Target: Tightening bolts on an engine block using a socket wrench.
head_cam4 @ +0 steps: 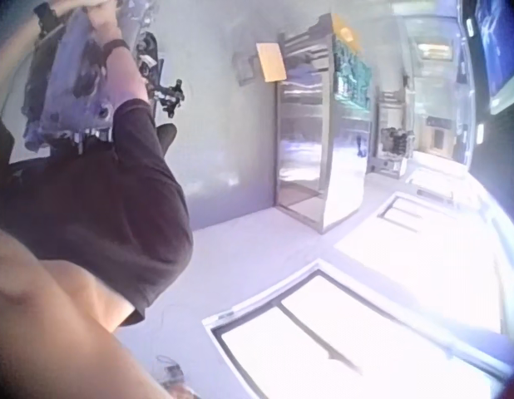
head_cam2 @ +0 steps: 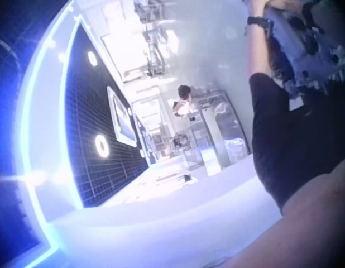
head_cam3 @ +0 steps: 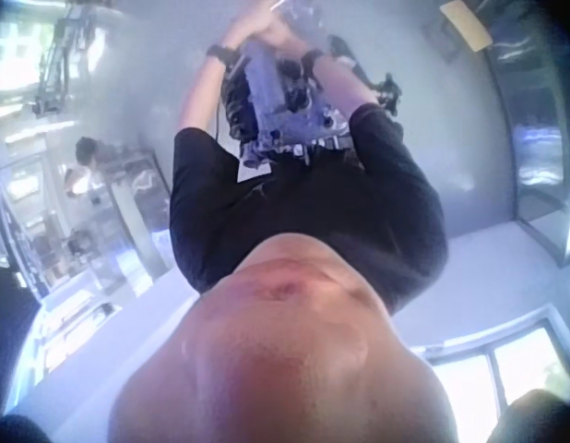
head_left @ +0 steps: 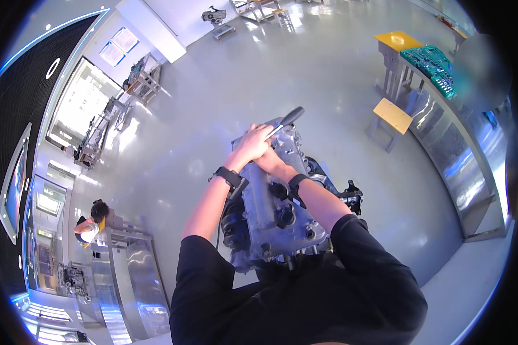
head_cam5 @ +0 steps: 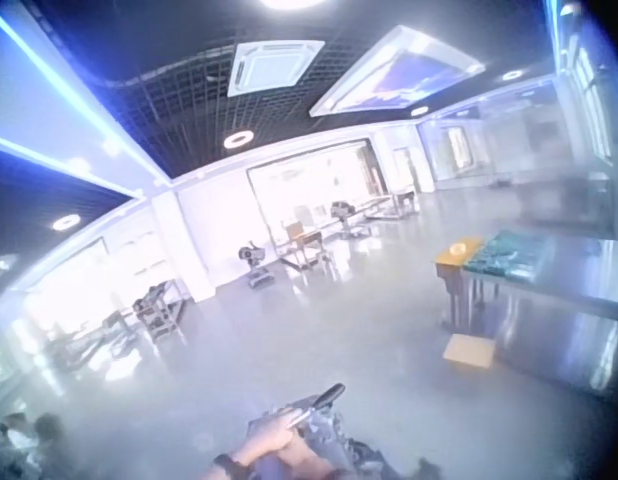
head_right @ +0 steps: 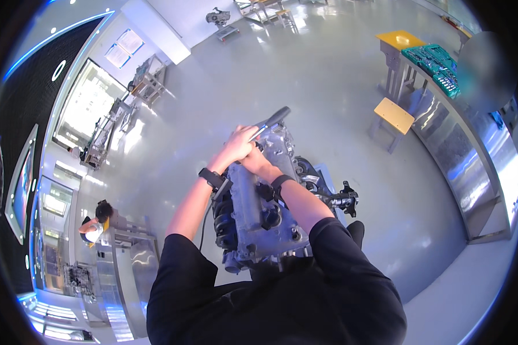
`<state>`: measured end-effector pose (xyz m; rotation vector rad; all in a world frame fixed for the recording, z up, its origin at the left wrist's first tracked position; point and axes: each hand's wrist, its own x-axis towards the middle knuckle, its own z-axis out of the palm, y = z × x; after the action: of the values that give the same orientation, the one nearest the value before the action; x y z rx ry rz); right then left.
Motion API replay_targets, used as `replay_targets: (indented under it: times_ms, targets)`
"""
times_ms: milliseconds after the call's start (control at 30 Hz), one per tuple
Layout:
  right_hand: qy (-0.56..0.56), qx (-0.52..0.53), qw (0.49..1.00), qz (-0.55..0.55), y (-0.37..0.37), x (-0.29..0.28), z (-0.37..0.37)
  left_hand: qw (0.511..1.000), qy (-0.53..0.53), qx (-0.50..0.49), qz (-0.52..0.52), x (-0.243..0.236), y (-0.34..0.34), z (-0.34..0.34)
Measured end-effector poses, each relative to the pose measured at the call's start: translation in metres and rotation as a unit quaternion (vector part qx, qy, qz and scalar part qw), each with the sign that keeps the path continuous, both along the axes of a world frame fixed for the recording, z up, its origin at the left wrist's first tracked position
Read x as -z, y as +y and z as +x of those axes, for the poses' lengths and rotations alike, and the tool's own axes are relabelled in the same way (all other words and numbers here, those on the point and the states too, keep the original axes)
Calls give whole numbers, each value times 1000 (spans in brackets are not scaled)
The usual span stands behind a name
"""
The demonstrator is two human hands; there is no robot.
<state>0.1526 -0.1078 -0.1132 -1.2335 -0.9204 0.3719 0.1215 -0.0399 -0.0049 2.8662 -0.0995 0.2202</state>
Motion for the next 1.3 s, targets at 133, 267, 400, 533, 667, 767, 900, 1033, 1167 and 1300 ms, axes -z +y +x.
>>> replay_targets:
  times_ms: [133, 267, 400, 533, 667, 767, 900, 1033, 1167, 1300]
  targets:
    - [-55, 41, 997, 35, -2, 0, -2, 987, -50, 94, 120, -9, -14, -11]
    - [-156, 135, 978, 29, -2, -6, 3, 985, -34, 82, 149, -13, -21, -19]
    - [-127, 65, 989, -40, -7, -4, 8, 992, -37, 56, 109, -11, -23, -26]
    - [-154, 77, 982, -78, -6, 15, 1, 996, -49, 37, 72, -6, -25, -29]
    - [-200, 77, 976, -46, 12, 27, 11, 998, -50, 40, 26, -2, -18, -39]
    - [-182, -3, 982, -52, 13, 30, 16, 995, -31, 73, -64, 2, -11, -55]
    - [-15, -22, 997, -74, 1, 17, 5, 997, 1, 71, 7, -3, -4, -83]
    - [38, 5, 990, -139, -9, -6, 0, 997, -1, 71, 30, -22, 7, -120]
    - [54, -7, 990, -133, -11, -12, -1, 996, -9, 12, 84, -35, 28, -157]
    - [98, 6, 991, -95, -4, -7, -4, 981, -4, -121, 148, -30, 52, -152]
